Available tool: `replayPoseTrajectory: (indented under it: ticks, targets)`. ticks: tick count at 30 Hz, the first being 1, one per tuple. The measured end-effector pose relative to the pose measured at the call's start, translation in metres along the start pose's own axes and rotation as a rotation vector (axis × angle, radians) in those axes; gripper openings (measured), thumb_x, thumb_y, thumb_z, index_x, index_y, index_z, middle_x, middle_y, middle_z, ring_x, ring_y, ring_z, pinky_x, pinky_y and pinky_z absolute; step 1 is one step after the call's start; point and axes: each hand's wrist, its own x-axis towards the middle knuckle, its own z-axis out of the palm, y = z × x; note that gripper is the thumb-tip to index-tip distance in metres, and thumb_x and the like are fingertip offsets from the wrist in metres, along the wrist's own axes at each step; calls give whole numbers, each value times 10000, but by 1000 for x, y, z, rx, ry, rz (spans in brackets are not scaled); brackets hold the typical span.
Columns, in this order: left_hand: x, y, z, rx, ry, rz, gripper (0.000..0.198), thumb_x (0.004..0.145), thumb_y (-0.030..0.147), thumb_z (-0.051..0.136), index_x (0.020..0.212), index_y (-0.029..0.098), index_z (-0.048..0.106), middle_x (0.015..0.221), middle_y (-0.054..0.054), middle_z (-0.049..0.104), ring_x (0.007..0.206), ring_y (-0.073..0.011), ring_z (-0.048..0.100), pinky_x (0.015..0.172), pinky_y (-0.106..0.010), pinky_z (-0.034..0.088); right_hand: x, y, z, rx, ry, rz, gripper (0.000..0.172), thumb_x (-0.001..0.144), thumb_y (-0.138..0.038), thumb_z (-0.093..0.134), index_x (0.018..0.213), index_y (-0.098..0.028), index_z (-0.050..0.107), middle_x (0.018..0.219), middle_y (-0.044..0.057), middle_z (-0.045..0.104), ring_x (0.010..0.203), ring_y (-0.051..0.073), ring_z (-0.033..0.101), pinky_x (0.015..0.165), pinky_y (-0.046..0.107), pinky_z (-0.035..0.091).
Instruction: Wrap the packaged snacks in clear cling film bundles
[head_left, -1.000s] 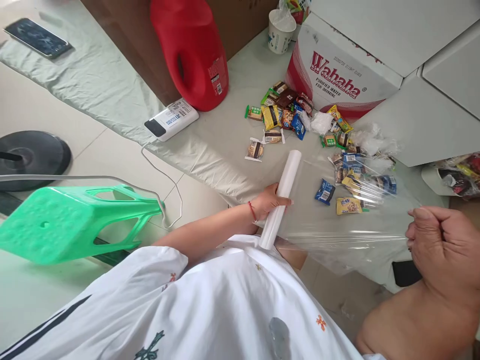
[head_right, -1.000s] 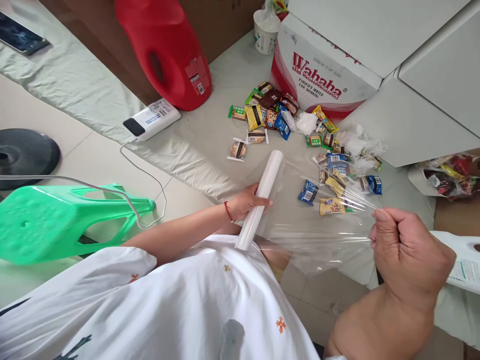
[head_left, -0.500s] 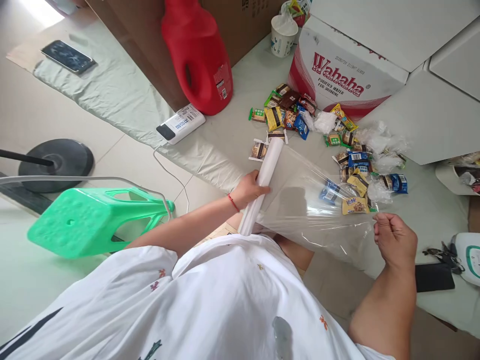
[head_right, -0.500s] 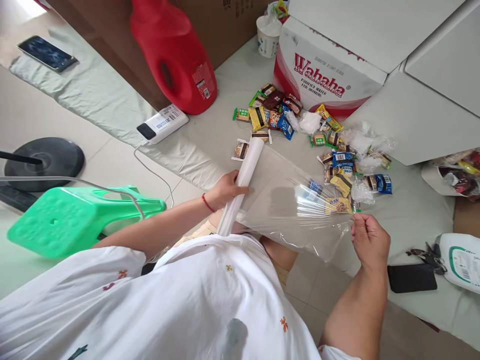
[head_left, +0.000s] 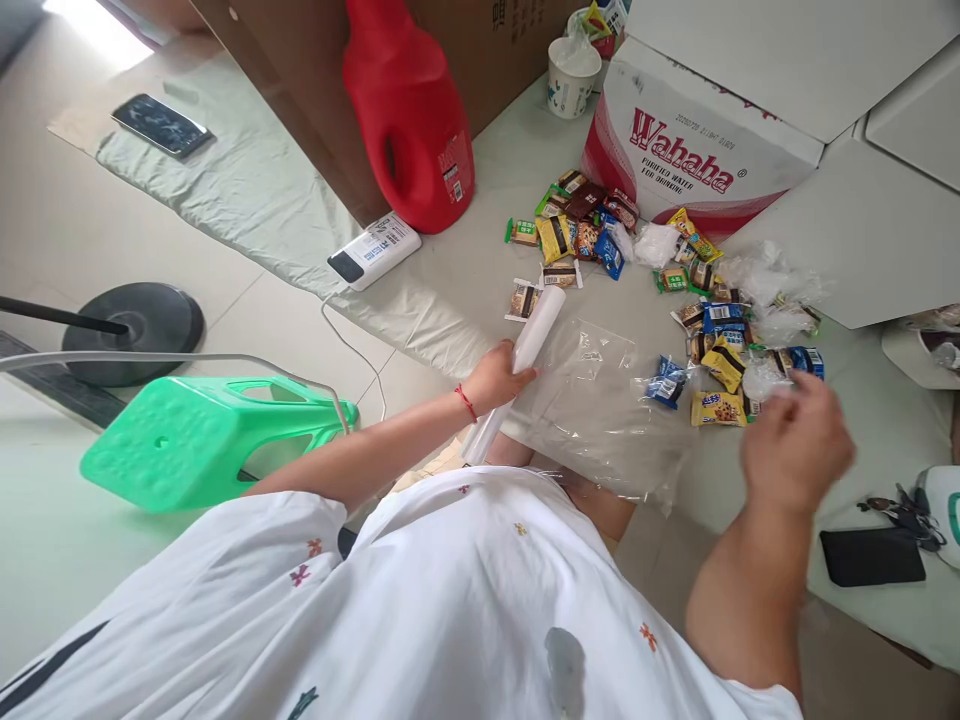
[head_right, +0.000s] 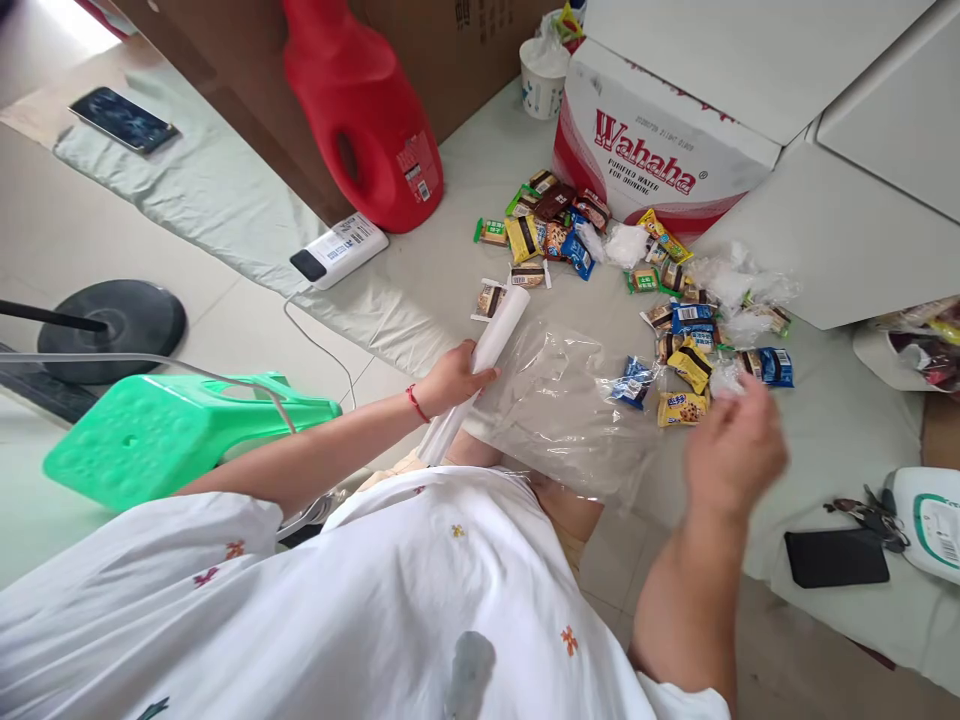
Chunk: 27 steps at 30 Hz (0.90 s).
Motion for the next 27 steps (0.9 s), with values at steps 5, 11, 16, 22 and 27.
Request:
replayPoseTrajectory:
  ticks: [5,11,16,22,27]
  targets:
    - [-1,-4,-2,-72,23,51,328,961,528,616,912,246,456,647,8,648,676,-205,650,616,-301,434,-22,-88,99,52,-194,-537,695,1071,-515,348,1592,-59,413,1614,215,464,1528,333,374,1244,538,313]
    - [-7,-16,-14,-472,-17,-54,435,987,638,568,889,245,410,698,13,623,562,-159,658,539,-276,482,-31,-84,153,-37,-236,-551,713,1101,-506,251,1664,-70,278,1740,164,240,1626,288,193,1317,545,128]
    - [-22,-19,-9,-338,49,-26,422,1000,617,555,886,229,435,779,-26,674,662,-202,749,498,-246,466,-30,-80,149,-27,-229,-583,678,1106,-472,248,1689,-128,230,1742,131,253,1626,262,203,1316,529,142]
    - [-30,-25,-54,-142,446,-25,328,1053,509,479,1007,185,477,768,-37,671,611,-190,713,586,-278,507,-32,-79,153,-41,-188,-574,657,1107,-441,234,1677,-116,270,1731,126,286,1619,253,229,1319,514,161]
    - [-24,-43,-149,-145,608,-45,372,1006,546,543,1103,189,500,754,-13,640,630,-187,684,634,-296,545,-33,-74,154,-63,-138,-609,652,1102,-432,276,1657,-91,317,1719,143,312,1609,271,256,1313,515,189]
